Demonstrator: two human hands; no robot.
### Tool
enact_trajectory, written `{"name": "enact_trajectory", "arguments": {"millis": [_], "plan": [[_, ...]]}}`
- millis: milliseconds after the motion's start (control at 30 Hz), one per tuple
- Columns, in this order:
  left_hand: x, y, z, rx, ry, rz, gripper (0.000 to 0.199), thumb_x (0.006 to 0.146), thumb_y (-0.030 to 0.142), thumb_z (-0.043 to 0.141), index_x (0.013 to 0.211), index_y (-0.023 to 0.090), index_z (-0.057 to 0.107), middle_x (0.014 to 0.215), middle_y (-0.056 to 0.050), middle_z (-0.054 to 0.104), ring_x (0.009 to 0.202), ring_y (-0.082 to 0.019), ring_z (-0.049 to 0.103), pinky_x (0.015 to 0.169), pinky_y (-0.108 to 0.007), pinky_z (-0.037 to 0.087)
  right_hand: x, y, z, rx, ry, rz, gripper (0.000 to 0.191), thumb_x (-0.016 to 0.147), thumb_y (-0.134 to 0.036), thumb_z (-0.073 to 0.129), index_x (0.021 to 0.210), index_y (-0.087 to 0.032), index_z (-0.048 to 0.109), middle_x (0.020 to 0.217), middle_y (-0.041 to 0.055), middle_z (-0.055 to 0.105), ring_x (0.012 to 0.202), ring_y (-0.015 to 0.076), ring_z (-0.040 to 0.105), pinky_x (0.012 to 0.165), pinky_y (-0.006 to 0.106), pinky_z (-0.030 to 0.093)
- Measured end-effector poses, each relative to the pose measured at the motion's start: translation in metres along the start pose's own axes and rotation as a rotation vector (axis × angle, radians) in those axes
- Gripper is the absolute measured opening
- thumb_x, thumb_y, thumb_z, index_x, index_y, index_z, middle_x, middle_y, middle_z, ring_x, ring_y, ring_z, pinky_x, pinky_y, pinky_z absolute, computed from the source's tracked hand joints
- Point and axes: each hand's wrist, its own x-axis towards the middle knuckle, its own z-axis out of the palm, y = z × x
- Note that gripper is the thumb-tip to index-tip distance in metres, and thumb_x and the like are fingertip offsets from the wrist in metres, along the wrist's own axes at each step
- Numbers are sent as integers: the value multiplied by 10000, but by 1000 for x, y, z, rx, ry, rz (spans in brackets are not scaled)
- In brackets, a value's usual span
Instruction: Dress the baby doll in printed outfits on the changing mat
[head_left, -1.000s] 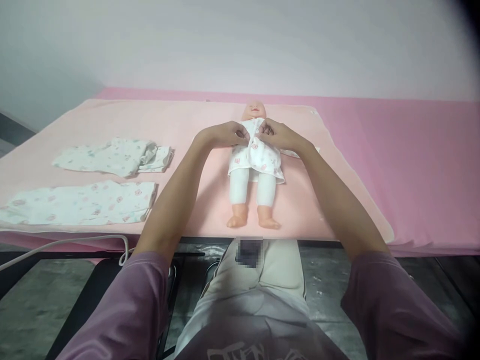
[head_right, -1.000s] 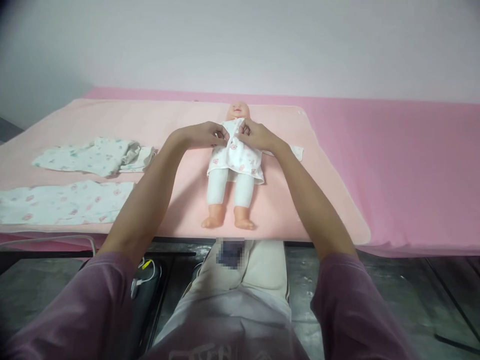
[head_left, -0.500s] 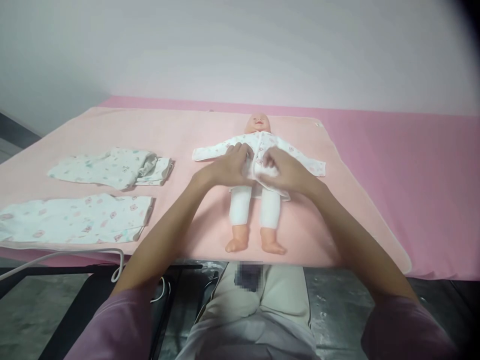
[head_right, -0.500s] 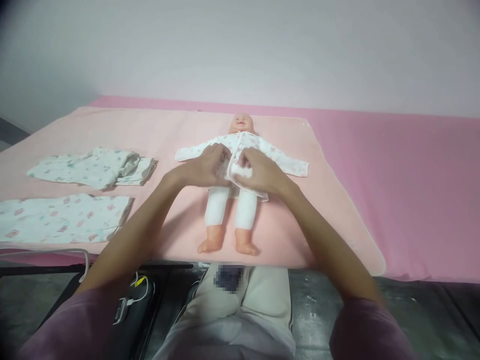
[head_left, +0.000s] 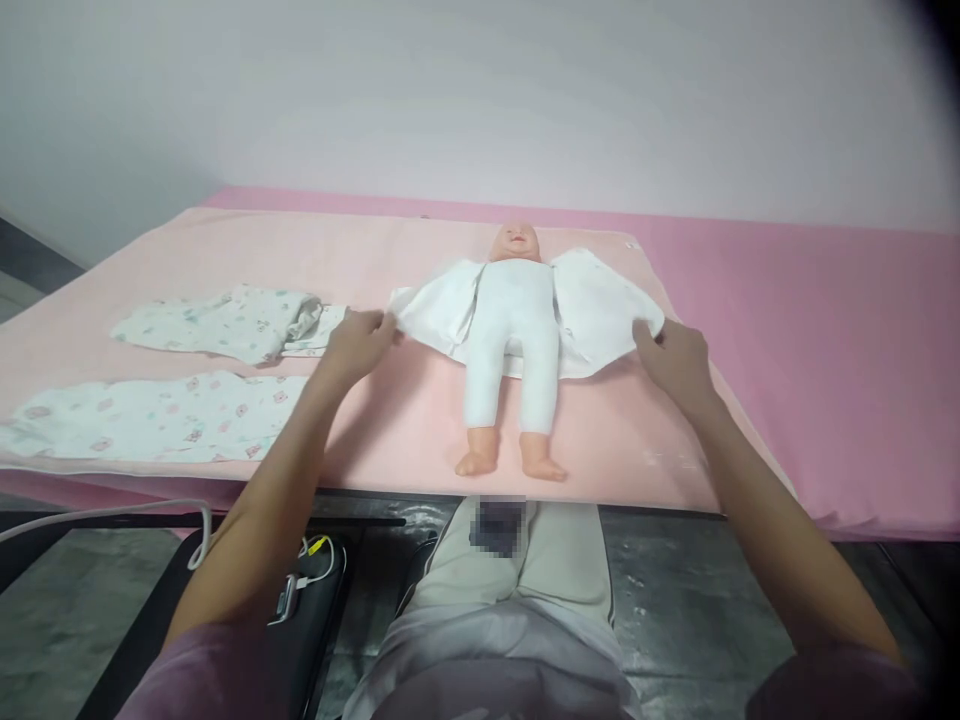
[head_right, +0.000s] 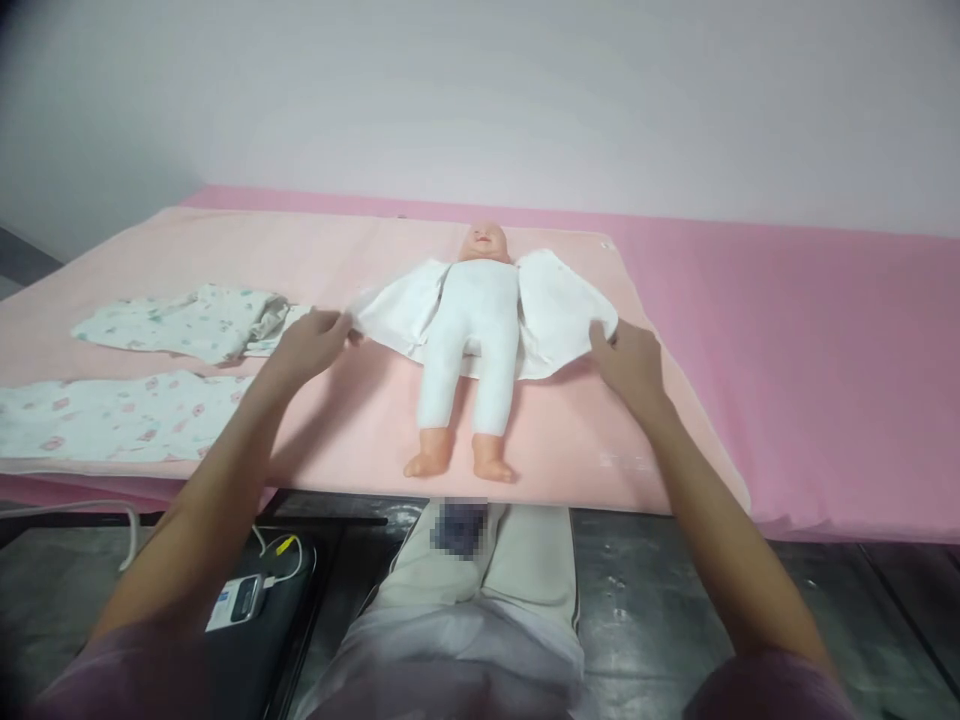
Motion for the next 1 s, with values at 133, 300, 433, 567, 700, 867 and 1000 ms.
{"name": "enact_trajectory", "arguments": {"millis": [133, 300, 433, 567, 700, 867, 1000], "plan": [[-52, -23, -27, 226, -56, -194, 392, 1038, 577, 598, 884, 230, 699, 787, -75, 718, 745, -307, 677, 768, -483, 564, -46, 40, -15, -109, -147, 36, 438, 1033, -559, 586, 727, -263, 483, 685, 39, 618, 646, 242, 538, 663, 359, 342], [-150, 29, 0, 56, 186, 14, 263, 1102, 452, 580, 1251, 255, 671, 1246, -106, 748, 1021, -292, 686, 951, -499, 571, -133, 18, -24, 6, -33, -39, 363, 1053, -556, 578, 812, -288, 535, 738, 41, 631, 687, 277, 600, 675, 408, 423], [-248, 38, 50, -98, 353, 136, 181, 1115, 420, 539, 1085, 268, 633, 984, -83, 690, 934, -278, 673, 886, -463, 580, -227, 7, -4, 233, 52, -123, 287, 1068, -486, 551, 838, -315, 553, 747, 46, 601, 687, 300, 594, 696, 469, 490], [-310, 17, 107, -243, 96, -70, 269, 1111, 498, 517, 1131, 277, 668, 1120, -112, 734, 1082, -307, 707, 1017, -499, 585, -303, -1, 59, 527, -166, 85, 211, 1045, -524, 615, 984, -323, 617, 861, 48, 680, 754, 301, 657, 685, 457, 539], [-312, 2, 154, -405, -103, -340, 446, 1096, 608, 516, 1300, 262, 709, 1382, -143, 735, 1328, -303, 677, 1216, -499, 504, -323, -16, 123, 822, -303, 302, 519, 918, -603, 781, 1267, -263, 602, 1068, 78, 728, 847, 279, 688, 728, 416, 562], [-296, 2, 182, -387, -203, -451, 388, 1094, 520, 528, 1254, 257, 764, 1366, -144, 760, 1345, -329, 661, 1269, -545, 443, -312, -34, 158, 1033, -312, 471, 641, 789, -590, 853, 1252, -244, 576, 979, 24, 670, 897, 252, 673, 801, 372, 572], [-295, 13, 188, -326, -229, -547, 357, 1123, 398, 417, 1292, 276, 707, 1400, -123, 760, 1337, -347, 656, 1276, -618, 401, -308, -43, 170, 1055, -283, 537, 529, 770, -524, 830, 1169, -247, 620, 944, 12, 658, 916, 243, 655, 854, 358, 567]]}}
